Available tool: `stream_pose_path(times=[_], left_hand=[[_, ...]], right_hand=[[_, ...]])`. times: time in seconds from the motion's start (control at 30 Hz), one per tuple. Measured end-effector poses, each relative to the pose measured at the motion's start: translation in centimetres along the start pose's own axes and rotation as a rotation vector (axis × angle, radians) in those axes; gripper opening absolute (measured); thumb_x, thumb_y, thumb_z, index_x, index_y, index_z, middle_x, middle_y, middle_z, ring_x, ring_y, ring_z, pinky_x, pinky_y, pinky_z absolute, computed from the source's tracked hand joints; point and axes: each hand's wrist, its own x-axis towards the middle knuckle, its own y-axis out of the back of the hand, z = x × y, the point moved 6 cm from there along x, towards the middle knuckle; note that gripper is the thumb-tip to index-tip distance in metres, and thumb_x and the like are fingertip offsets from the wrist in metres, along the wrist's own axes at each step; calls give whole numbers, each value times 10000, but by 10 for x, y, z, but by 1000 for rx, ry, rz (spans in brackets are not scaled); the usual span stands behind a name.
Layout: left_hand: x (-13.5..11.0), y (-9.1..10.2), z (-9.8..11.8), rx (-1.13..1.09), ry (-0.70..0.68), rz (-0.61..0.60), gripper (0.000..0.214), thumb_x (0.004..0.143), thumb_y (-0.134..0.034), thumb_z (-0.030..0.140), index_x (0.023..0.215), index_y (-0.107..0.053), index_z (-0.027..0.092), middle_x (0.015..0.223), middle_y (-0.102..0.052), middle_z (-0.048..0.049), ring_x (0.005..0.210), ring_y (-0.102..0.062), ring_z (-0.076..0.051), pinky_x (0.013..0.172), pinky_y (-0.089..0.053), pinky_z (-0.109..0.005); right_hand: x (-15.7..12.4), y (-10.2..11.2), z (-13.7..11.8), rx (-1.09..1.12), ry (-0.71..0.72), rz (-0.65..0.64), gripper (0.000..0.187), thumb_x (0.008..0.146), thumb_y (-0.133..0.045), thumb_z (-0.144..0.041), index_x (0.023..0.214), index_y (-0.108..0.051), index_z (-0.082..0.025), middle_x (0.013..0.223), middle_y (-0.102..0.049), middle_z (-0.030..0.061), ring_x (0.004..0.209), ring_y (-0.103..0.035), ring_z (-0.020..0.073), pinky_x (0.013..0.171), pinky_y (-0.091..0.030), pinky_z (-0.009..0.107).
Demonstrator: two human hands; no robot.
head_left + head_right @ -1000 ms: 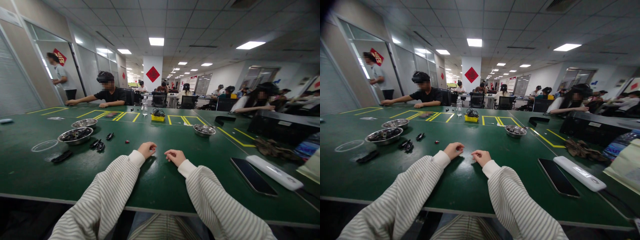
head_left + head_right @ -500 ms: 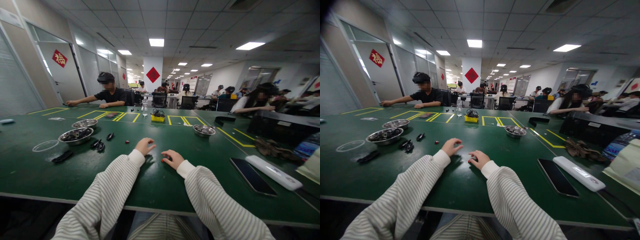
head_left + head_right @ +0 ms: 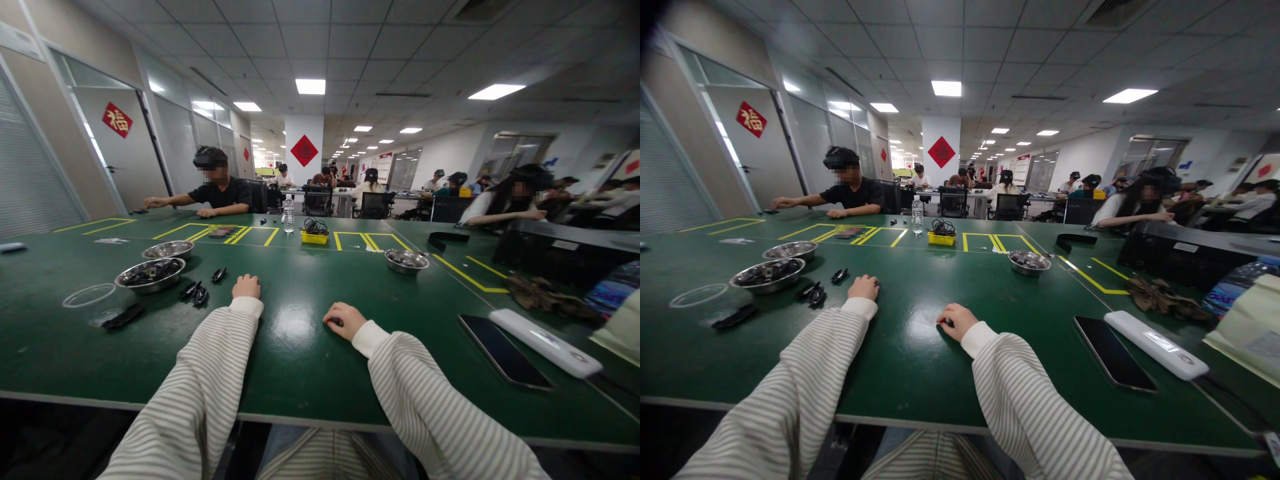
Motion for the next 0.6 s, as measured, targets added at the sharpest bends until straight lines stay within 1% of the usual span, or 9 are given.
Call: stream_pose_path(times=[0.07, 0.13, 0.2, 0.23, 0.3, 0.4, 0.5, 0.6], left_hand=[[1, -1, 1, -30, -5, -18, 251, 709, -430, 281, 910, -548, 188, 950, -519, -86, 895, -450, -223, 686, -395, -300], [2, -1, 3, -59, -24, -23, 258, 706, -437, 281, 917, -543, 178, 933, -527, -83, 856, -478, -207, 692, -397, -287], [3, -1, 6, -85, -62, -6, 260, 705, -439, 276, 919, -541, 170, 915, -532, -79, 828, -495, -195, 694, -398, -277], [3, -1, 9, -97, -87, 11, 259, 704, -439, 273, 918, -541, 167, 906, -535, -77, 820, -499, -191, 696, -398, -272], [3, 0, 15, -128, -144, 45, 256, 701, -442, 268, 913, -542, 166, 887, -538, -72, 810, -505, -184, 697, -398, -264], [0, 2, 28, -205, -240, 66, 245, 692, -454, 261, 896, -546, 162, 853, -543, -59, 778, -514, -162, 694, -399, -248], [-8, 7, 46, -307, -332, 51, 233, 681, -470, 258, 874, -553, 155, 818, -546, -45, 728, -518, -137, 683, -404, -233], [-20, 12, 68, -408, -421, 16, 223, 673, -485, 254, 858, -558, 152, 789, -545, -33, 679, -515, -115, 665, -409, -220]], right_hand=[[0, 3, -1, 4, -11, 28, 178, 632, -508, -113, 776, -599, -163, 709, -548, 28, 653, -475, 116, 649, -398, 237], [0, 6, 0, 26, -51, 65, 266, 603, -512, -91, 855, -572, -153, 680, -540, 16, 593, -456, 101, 617, -402, 227], [0, 7, 3, 62, -108, 98, 327, 582, -510, -73, 898, -553, -144, 667, -528, 9, 541, -437, 83, 562, -405, 204], [0, 8, 5, 80, -133, 107, 326, 579, -506, -68, 892, -555, -142, 667, -522, 9, 520, -430, 74, 533, -403, 191], [0, 7, 8, 105, -165, 114, 290, 579, -501, -63, 847, -576, -143, 667, -511, 8, 489, -422, 58, 493, -397, 170], [0, 5, 10, 104, -181, 111, 219, 587, -508, -68, 767, -608, -142, 667, -511, 11, 469, -425, 43, 492, -399, 162], [0, 3, 13, 78, -201, 88, 153, 592, -553, -120, 727, -625, -135, 636, -525, 12, 466, -439, 47, 507, -402, 172], [0, 1, 18, 67, -245, 54, 127, 599, -581, -179, 705, -634, -134, 588, -539, 11, 475, -458, 62, 510, -400, 180]])
